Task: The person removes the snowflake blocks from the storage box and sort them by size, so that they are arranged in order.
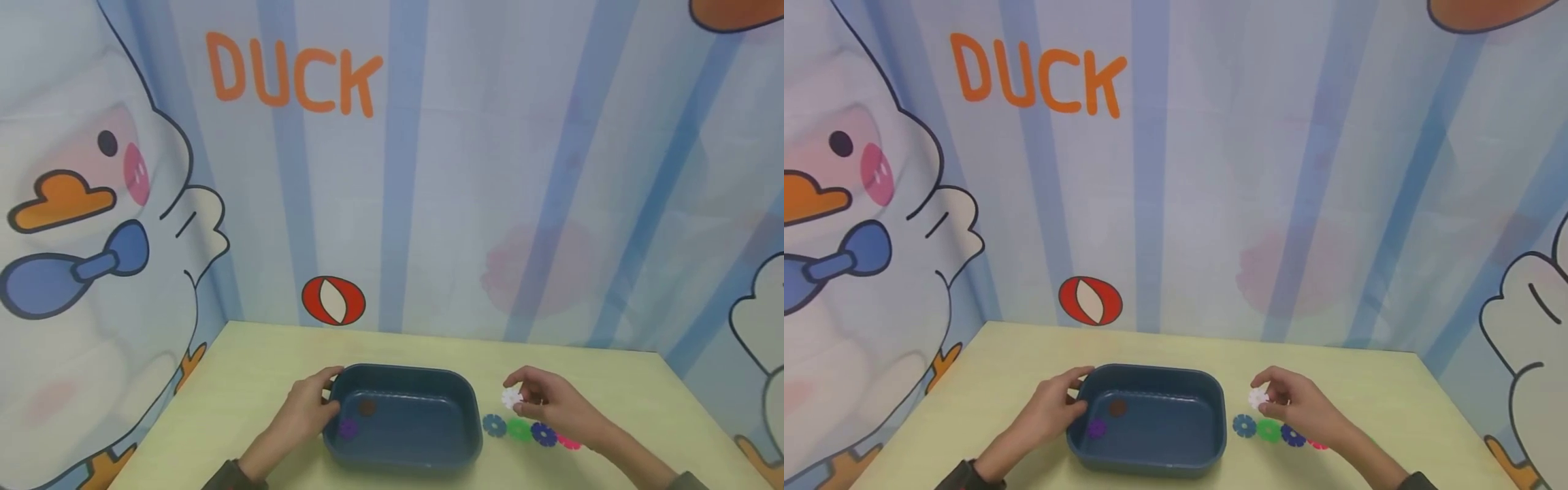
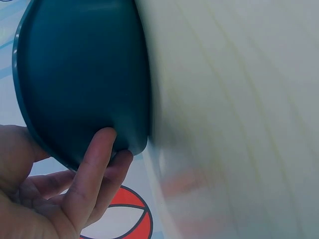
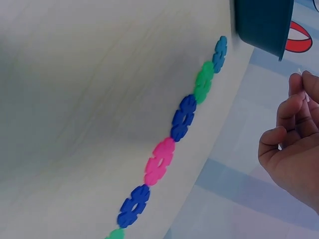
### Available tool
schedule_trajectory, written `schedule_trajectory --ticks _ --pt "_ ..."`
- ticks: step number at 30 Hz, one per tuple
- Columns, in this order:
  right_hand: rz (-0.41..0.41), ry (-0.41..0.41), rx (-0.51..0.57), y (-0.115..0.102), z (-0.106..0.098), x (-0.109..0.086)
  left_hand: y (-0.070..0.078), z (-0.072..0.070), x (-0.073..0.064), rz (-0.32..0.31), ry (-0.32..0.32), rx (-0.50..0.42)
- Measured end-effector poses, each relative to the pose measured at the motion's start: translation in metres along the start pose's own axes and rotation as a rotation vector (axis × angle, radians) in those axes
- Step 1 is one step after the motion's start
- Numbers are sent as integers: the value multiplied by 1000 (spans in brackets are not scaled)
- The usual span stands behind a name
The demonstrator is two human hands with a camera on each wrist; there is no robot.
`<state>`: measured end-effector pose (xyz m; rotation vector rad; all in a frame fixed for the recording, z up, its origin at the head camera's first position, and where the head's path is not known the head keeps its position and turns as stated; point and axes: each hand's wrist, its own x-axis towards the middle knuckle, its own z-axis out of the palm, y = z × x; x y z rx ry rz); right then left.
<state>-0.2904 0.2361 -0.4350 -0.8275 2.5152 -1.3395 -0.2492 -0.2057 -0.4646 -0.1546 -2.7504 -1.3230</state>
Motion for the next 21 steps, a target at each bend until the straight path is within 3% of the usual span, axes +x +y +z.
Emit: schedule_trajectory --ticks 21 --pt "51 60 -29 41 -28 -38 3 2 0 -13 6 -2"
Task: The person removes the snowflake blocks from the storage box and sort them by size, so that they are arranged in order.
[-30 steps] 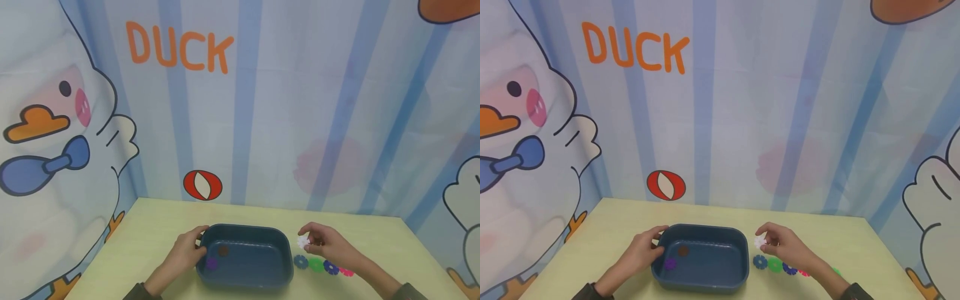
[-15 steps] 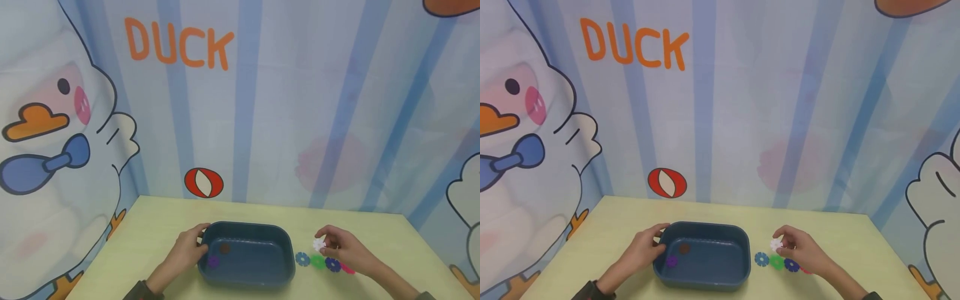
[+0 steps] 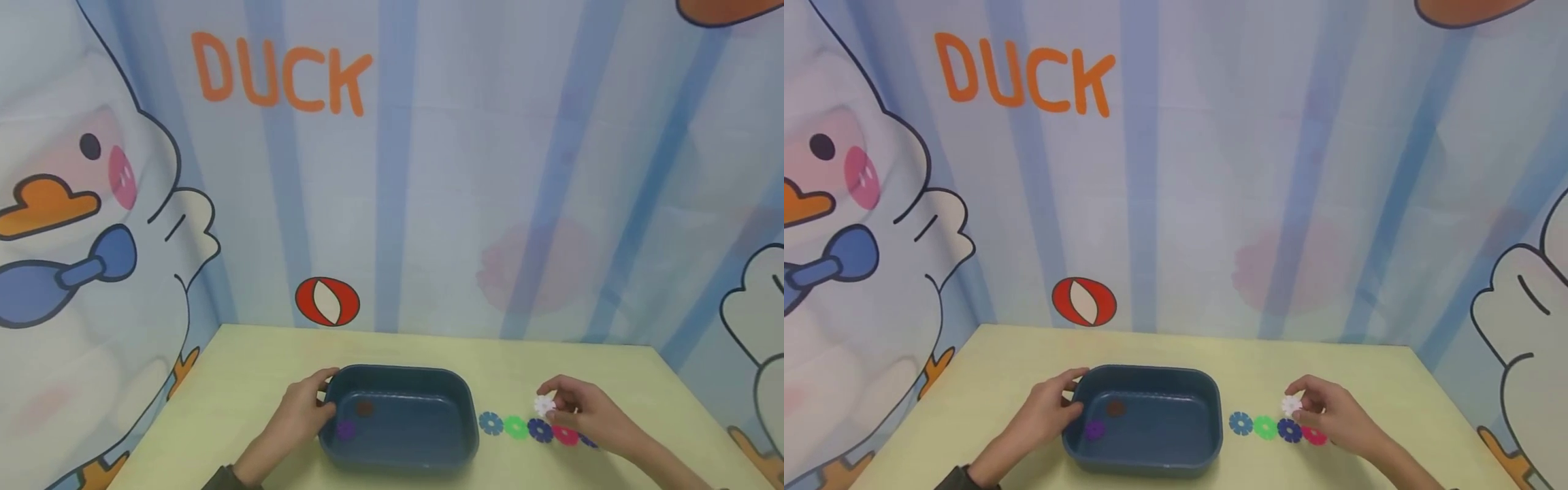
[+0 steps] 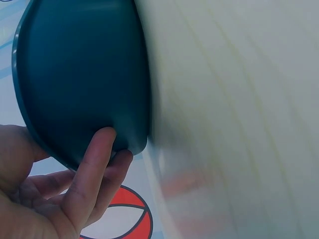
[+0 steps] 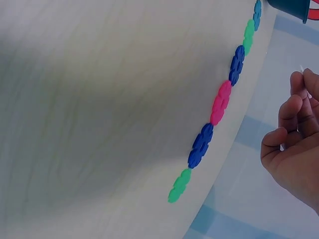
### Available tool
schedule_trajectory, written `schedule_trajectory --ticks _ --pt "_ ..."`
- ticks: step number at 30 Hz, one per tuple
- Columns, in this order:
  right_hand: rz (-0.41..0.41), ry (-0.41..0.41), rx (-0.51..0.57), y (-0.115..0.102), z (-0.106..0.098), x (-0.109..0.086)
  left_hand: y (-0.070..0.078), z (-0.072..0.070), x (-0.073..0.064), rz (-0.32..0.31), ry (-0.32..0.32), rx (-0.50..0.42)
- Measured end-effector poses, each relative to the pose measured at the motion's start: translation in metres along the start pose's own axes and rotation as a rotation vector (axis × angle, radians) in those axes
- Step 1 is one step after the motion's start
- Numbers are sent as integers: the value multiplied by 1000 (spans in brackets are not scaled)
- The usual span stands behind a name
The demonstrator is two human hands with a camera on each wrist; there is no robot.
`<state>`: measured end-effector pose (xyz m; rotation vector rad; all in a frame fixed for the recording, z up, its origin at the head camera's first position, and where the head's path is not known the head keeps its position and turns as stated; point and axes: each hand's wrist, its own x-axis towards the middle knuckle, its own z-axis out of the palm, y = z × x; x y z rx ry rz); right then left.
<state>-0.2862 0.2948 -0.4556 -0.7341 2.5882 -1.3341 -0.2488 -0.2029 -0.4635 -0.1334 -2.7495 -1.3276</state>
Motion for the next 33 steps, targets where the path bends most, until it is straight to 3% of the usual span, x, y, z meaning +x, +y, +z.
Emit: schedule_trajectory --ticks 7,14,19,27,33 --pt "33 19 -5 11 -12 -15 1 1 0 6 -5 11" --pt "7 52 -33 25 -23 -31 0 0 0 9 2 27" --pt "117 84 -74 31 -31 -41 1 -1 -2 16 15 31" --pt "162 100 -105 48 -46 -51 0 -3 -3 11 24 37" --pt "288 128 -143 61 -58 -59 -2 0 -1 16 10 33"
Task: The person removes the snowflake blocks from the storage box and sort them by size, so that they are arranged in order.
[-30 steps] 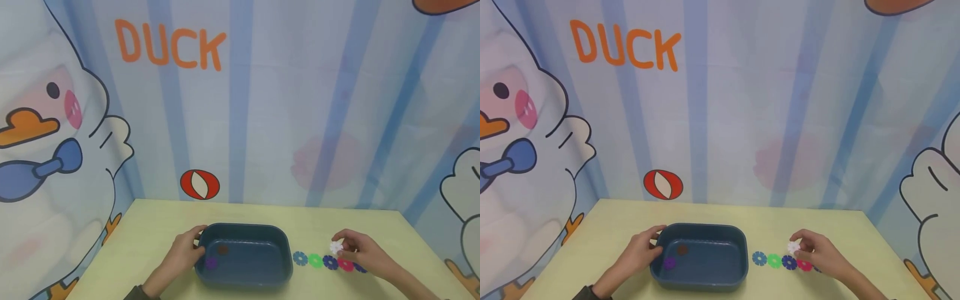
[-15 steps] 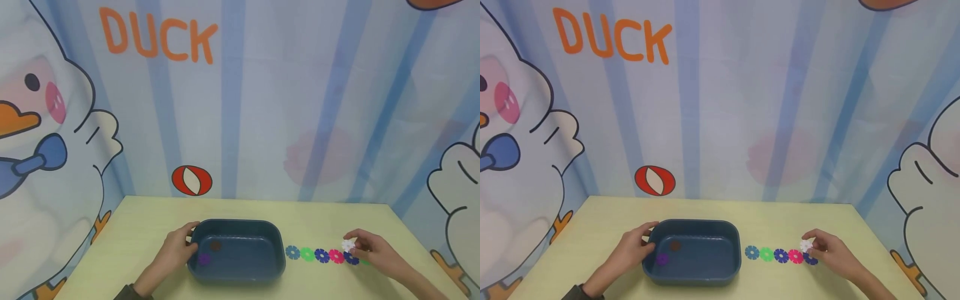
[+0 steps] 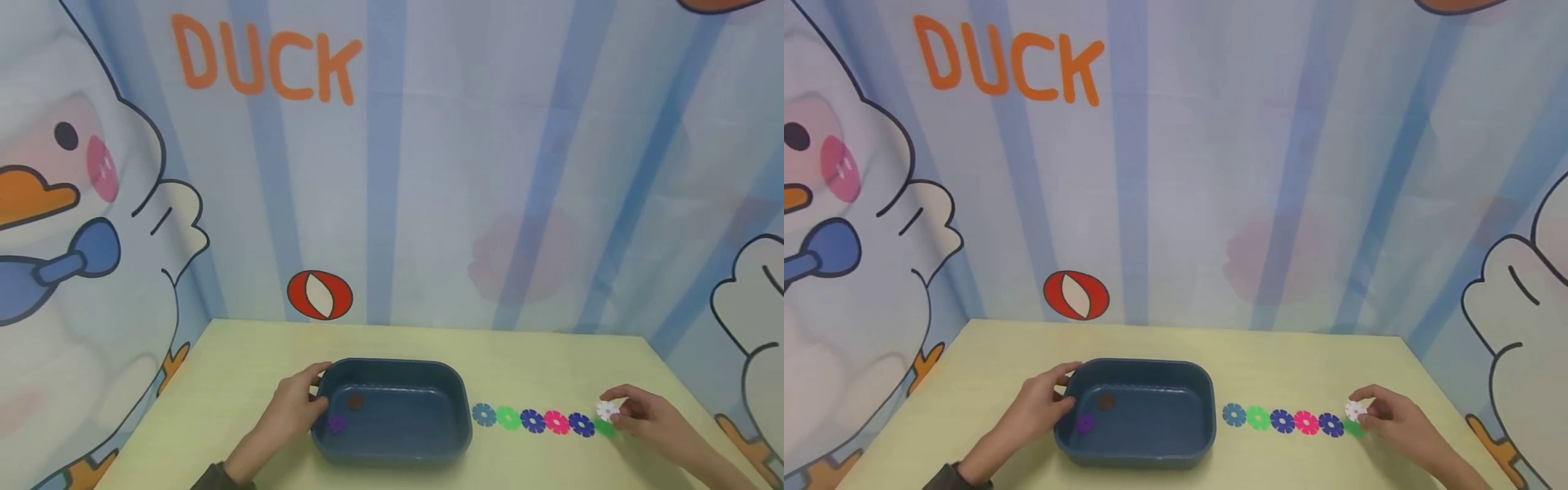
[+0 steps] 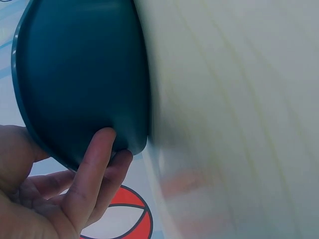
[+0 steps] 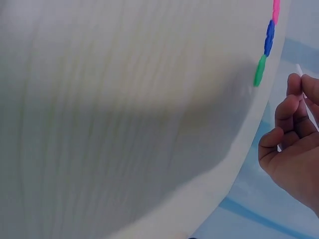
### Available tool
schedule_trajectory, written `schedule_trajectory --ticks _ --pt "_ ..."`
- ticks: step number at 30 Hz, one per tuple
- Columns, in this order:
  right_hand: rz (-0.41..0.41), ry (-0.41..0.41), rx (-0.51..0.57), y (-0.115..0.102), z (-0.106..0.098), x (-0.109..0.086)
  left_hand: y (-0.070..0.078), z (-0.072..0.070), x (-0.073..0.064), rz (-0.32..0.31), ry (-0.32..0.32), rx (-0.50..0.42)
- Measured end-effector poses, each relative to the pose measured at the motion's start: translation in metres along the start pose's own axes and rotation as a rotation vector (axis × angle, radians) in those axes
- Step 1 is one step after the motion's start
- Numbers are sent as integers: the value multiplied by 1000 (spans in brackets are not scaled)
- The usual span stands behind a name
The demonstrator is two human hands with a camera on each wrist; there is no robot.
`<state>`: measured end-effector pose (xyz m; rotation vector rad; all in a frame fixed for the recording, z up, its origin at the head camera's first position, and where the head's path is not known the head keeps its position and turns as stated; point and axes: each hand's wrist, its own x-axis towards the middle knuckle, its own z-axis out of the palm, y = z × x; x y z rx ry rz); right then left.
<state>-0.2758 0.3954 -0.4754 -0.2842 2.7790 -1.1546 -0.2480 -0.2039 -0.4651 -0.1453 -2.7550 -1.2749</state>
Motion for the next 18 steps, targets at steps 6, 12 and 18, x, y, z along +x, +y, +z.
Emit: schedule_trajectory --ticks 6,12,18 --pt "74 -23 -7 15 -12 -2 0 2 1 -3 -9 -6" --pt "140 -49 -18 30 -18 1 2 1 -1 0 -9 -17" --pt "233 -41 -60 35 -16 3 2 1 0 -24 -17 -27"
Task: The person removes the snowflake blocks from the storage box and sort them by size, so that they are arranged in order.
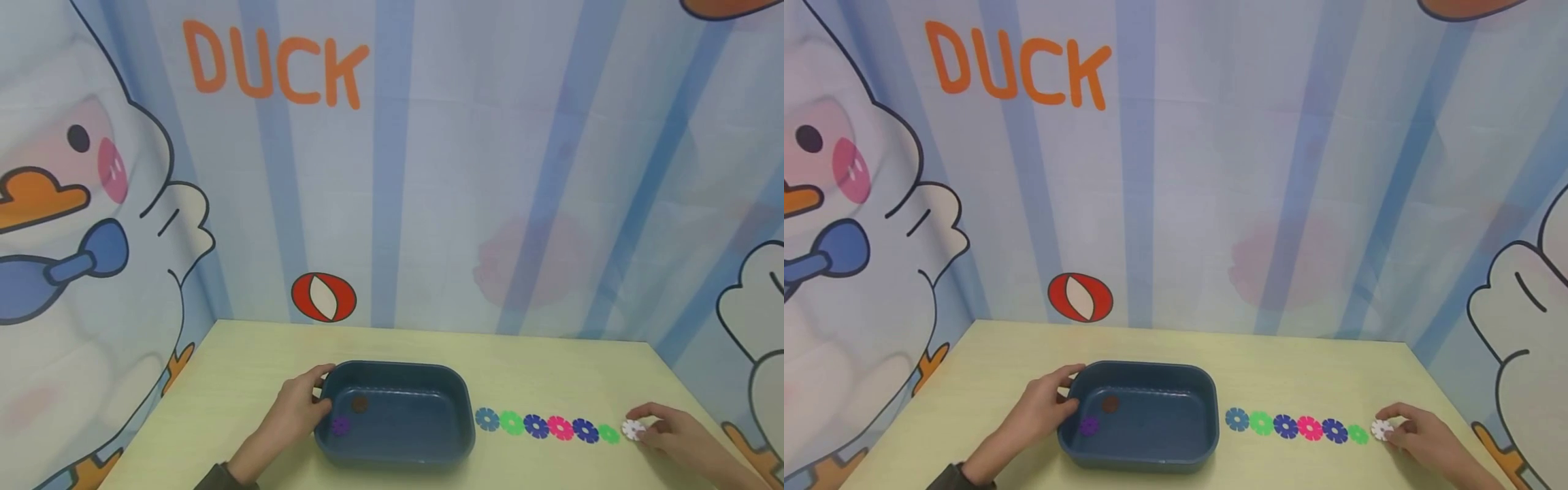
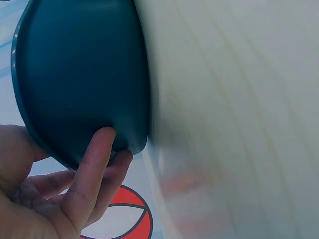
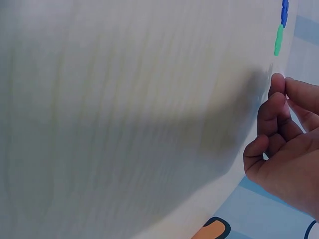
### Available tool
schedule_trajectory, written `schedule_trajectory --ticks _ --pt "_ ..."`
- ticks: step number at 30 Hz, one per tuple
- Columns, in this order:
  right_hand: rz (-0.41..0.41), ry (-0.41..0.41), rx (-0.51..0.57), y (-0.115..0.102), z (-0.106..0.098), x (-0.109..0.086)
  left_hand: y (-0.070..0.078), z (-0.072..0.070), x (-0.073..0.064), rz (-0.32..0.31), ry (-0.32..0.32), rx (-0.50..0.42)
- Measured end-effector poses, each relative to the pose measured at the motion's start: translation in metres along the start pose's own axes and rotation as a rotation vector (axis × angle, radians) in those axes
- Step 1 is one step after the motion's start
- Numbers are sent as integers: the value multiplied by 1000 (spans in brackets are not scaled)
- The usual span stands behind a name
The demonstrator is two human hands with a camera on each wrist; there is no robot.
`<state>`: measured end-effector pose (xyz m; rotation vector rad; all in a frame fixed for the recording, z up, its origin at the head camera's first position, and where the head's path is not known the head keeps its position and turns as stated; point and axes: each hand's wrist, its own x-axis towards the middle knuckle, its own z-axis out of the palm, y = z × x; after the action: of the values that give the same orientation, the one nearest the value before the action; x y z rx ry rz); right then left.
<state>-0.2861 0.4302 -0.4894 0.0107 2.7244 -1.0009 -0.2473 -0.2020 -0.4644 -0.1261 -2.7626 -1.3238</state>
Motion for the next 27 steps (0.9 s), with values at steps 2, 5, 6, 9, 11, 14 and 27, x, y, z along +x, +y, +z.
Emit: schedule_trajectory --ticks 2,5,6,9,11,14,27 --pt "13 -4 -14 0 1 0 0 0 -1 -2 -1 -6" --pt "13 -17 -18 1 2 0 -1 0 -1 -1 -1 -14" --pt "18 -19 -16 1 3 0 -1 0 -2 2 0 -15" --pt "-3 -38 -21 5 3 0 -2 1 -1 12 0 -16" --pt "0 -41 -30 7 3 -1 -3 2 -1 17 0 -18" --pt "7 -33 -67 9 3 -1 -3 2 -1 13 -1 -17" --pt "-203 6 -44 -59 4 -7 -2 0 0 14 8 7"
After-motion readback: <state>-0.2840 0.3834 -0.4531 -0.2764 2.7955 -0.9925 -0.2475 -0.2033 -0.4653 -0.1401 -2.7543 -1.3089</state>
